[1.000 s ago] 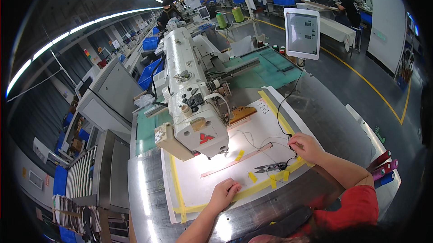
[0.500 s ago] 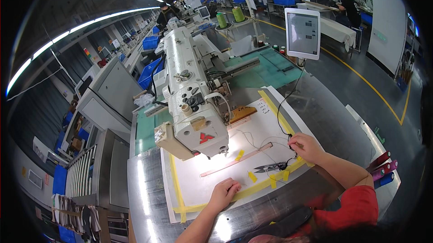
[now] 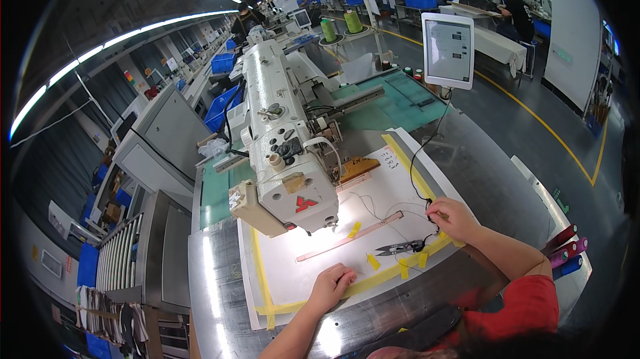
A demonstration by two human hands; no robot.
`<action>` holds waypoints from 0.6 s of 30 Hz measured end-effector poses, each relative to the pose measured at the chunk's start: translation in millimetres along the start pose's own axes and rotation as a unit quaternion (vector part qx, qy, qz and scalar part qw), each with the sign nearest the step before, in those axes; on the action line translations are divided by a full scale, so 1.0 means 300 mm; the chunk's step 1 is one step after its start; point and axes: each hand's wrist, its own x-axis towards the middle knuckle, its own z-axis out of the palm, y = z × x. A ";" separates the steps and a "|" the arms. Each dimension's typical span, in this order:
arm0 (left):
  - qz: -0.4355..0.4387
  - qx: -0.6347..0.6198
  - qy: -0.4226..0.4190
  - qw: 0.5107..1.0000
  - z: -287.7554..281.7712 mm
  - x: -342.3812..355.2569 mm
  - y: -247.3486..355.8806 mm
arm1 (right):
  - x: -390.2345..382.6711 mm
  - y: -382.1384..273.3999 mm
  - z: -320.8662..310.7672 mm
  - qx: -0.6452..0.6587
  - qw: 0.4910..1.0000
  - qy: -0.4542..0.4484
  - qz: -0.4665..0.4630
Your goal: The recorder prepares a leather piece in a template, initiates an automated stitching sequence on an industrial sewing machine, and then organizes thread spools at the rear of the machine.
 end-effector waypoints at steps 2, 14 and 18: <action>-0.002 -0.001 -0.001 1.000 0.000 0.000 0.001 | -0.001 -0.003 -0.001 0.002 1.000 -0.001 -0.001; 0.005 -0.006 0.003 1.000 0.002 0.000 -0.002 | -0.002 0.009 0.005 0.007 1.000 0.004 0.001; 0.005 -0.010 0.005 1.000 0.003 0.000 0.000 | -0.005 0.017 0.009 0.015 1.000 0.005 0.006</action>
